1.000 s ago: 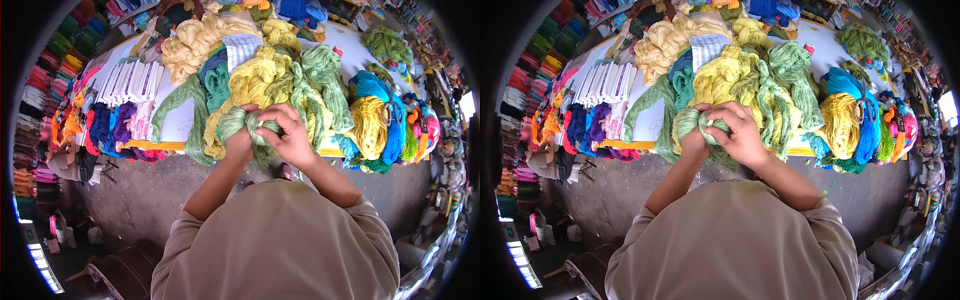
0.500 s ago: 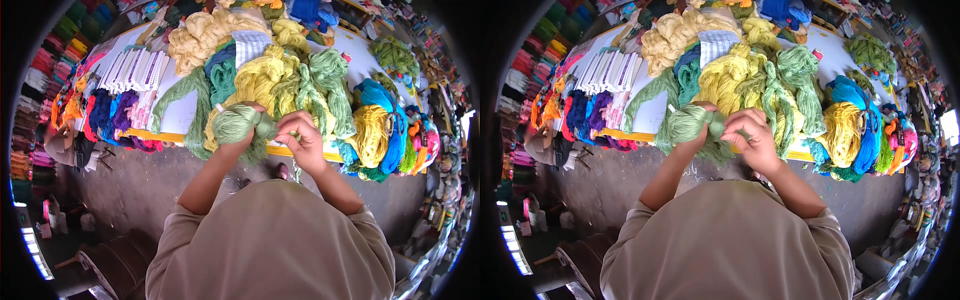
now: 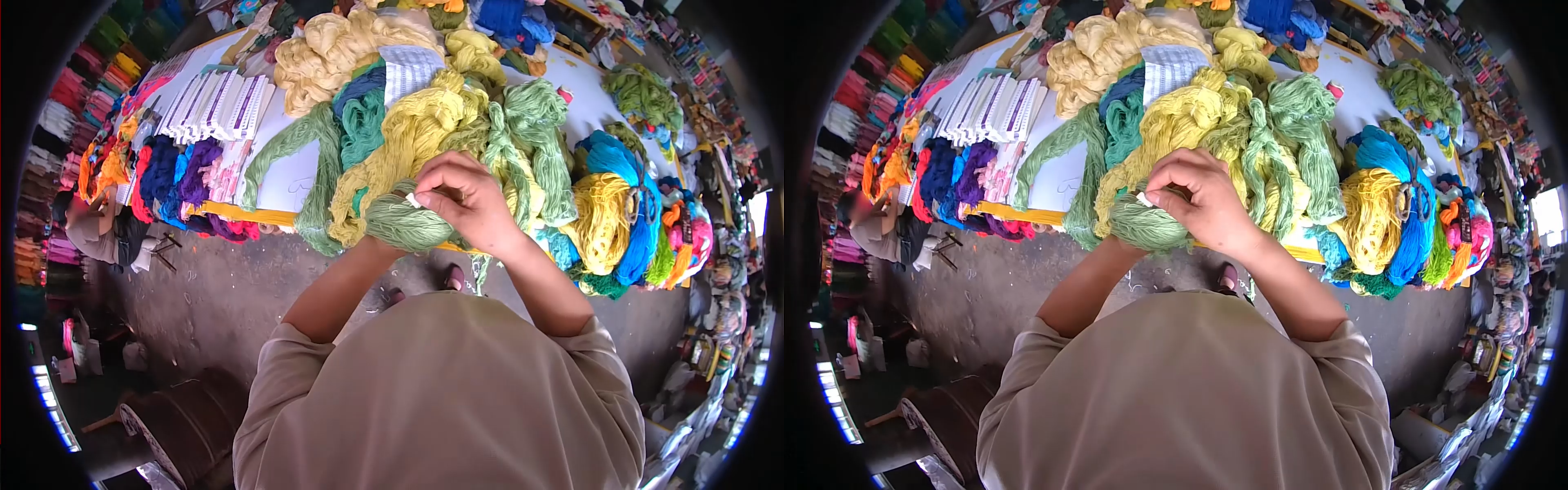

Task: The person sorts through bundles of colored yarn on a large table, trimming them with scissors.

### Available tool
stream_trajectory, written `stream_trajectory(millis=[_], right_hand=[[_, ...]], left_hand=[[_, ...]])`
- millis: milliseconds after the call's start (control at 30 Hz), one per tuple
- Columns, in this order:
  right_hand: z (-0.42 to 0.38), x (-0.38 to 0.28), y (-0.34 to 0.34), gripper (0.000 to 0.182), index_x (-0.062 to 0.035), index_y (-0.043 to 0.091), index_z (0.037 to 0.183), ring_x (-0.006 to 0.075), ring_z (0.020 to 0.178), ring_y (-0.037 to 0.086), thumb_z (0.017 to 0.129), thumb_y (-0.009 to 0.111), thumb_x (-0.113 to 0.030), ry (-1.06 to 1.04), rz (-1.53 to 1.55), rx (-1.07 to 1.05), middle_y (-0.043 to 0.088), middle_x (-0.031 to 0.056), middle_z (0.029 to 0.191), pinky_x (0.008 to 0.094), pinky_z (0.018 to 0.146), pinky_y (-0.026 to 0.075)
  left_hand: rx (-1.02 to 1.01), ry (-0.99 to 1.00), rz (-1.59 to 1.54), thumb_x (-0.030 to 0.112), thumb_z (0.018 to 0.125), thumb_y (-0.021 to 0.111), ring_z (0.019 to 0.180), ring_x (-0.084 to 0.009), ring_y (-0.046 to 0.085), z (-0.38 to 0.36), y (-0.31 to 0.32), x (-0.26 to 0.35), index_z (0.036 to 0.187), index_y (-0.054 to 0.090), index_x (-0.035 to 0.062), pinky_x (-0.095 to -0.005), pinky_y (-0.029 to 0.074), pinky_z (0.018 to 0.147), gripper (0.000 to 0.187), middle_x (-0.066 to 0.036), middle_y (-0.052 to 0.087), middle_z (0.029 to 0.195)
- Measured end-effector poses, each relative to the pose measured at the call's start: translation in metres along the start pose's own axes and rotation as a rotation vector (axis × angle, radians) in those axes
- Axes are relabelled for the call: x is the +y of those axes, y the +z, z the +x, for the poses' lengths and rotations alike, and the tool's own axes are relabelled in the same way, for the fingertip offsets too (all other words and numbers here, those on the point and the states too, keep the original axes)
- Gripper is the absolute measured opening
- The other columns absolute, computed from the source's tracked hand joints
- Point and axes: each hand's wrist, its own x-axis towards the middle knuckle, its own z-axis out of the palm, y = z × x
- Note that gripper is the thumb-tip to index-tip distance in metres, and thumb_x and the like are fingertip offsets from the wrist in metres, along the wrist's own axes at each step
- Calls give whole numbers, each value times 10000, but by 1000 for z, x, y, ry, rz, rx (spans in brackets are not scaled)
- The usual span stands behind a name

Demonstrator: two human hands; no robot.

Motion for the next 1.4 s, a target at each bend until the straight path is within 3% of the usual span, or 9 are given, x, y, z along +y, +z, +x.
stream_trajectory(millis=[67,133,200,267,500,600,700,1033,1400], right_hand=[[-3,-5,0,79,-52,635,1005,145,967,562,927,646,-49,13,317,99,603,52,1032,292,887,452],[-9,-15,-4,98,-59,605,1071,119,998,543,975,593,-73,177,741,216,586,32,1030,287,907,454],[-8,-6,-9,104,-55,611,1066,131,1010,552,965,609,-79,167,485,171,591,39,1037,292,908,457],[-3,-1,-7,139,-47,634,1044,165,1006,577,919,675,-94,25,64,82,608,62,1044,304,871,482],[-5,-5,4,46,-36,602,965,147,945,577,950,632,-68,12,372,189,622,45,977,300,868,456],[-12,-1,-11,121,-62,585,1054,102,859,598,1004,585,-172,102,686,446,658,27,1011,252,835,483],[-24,24,-19,48,-55,605,1014,82,818,570,974,612,-80,179,423,565,631,4,925,235,781,467],[-42,20,10,108,-70,678,908,240,776,609,822,743,-69,58,-156,434,647,47,829,344,735,445],[-43,18,8,124,-81,699,952,216,846,633,835,741,-91,-9,-331,351,696,52,942,330,827,424]], left_hand=[[11,55,121,140,902,657,1020,-148,587,-7,-3,-1,1146,585,52,-348,508,861,269,-42,606,1112],[26,-55,-326,154,889,676,1066,-164,591,-13,-10,-11,1244,519,34,-349,509,898,406,-65,610,1160],[100,-144,-501,152,874,695,1085,-179,599,-16,-18,-23,1309,471,23,-345,508,925,506,-84,612,1190],[-75,-3,193,98,882,673,1095,-189,597,-13,-25,-12,1279,503,28,-344,502,945,438,-94,607,1195],[-76,-174,357,72,901,645,1088,-153,589,-10,-13,6,1198,579,46,-313,503,915,306,-57,615,1176],[-58,610,939,98,905,620,970,-178,614,0,-12,16,1122,644,47,-313,488,847,225,-85,663,1047],[272,92,572,-23,903,528,949,-182,617,-7,12,35,1037,682,44,-320,484,882,215,-81,670,983],[417,86,450,-46,904,569,886,-156,622,0,11,27,1002,672,27,-295,498,824,160,-61,675,949],[446,48,320,-115,814,415,916,-150,610,-3,9,18,1085,618,1,-290,500,845,357,-74,652,999]])
